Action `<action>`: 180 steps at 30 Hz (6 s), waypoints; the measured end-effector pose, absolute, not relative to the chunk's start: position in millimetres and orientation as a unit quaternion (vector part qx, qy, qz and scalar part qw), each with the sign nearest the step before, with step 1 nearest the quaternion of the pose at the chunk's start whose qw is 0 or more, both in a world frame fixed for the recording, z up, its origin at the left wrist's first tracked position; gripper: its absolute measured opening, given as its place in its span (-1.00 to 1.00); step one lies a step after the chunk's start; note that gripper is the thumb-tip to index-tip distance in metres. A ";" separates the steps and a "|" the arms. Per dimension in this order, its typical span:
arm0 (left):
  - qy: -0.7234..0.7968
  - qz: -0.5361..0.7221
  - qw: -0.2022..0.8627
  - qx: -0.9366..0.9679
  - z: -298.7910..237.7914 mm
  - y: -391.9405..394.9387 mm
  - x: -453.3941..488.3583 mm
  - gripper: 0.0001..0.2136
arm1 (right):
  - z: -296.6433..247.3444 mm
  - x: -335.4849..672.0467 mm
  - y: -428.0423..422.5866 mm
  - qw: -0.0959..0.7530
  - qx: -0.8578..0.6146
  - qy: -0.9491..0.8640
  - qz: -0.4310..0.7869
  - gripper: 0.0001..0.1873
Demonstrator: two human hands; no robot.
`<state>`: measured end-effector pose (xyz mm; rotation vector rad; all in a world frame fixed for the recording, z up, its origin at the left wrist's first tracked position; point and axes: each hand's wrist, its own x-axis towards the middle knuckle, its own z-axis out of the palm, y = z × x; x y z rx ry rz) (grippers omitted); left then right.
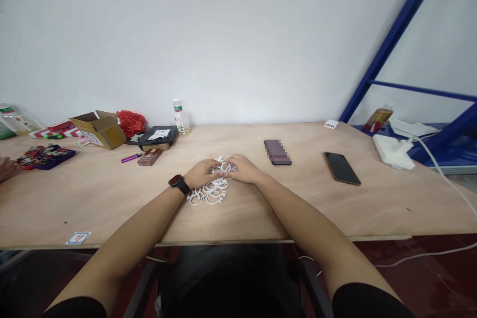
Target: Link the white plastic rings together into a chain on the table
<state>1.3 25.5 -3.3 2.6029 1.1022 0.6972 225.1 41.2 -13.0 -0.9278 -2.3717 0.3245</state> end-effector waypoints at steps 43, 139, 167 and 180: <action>0.345 0.410 0.042 0.843 7.0 9.7 16.3 -0.81 | 5.0 207.5 12.0 0.475 -0.356 -0.783 0.186 -0.87; 0.352 0.373 0.053 0.857 8.3 14.6 11.7 -0.80 | 3.3 211.2 16.8 0.438 -0.375 -0.767 0.282 -0.81; 0.391 0.359 0.065 0.845 3.7 17.9 15.7 -0.81 | -17.4 258.9 64.1 0.225 -0.535 -0.814 0.015 -0.85; 0.401 0.344 0.077 0.846 4.5 17.3 15.0 -0.81 | -16.3 253.5 61.2 0.326 -0.479 -0.800 0.156 -0.69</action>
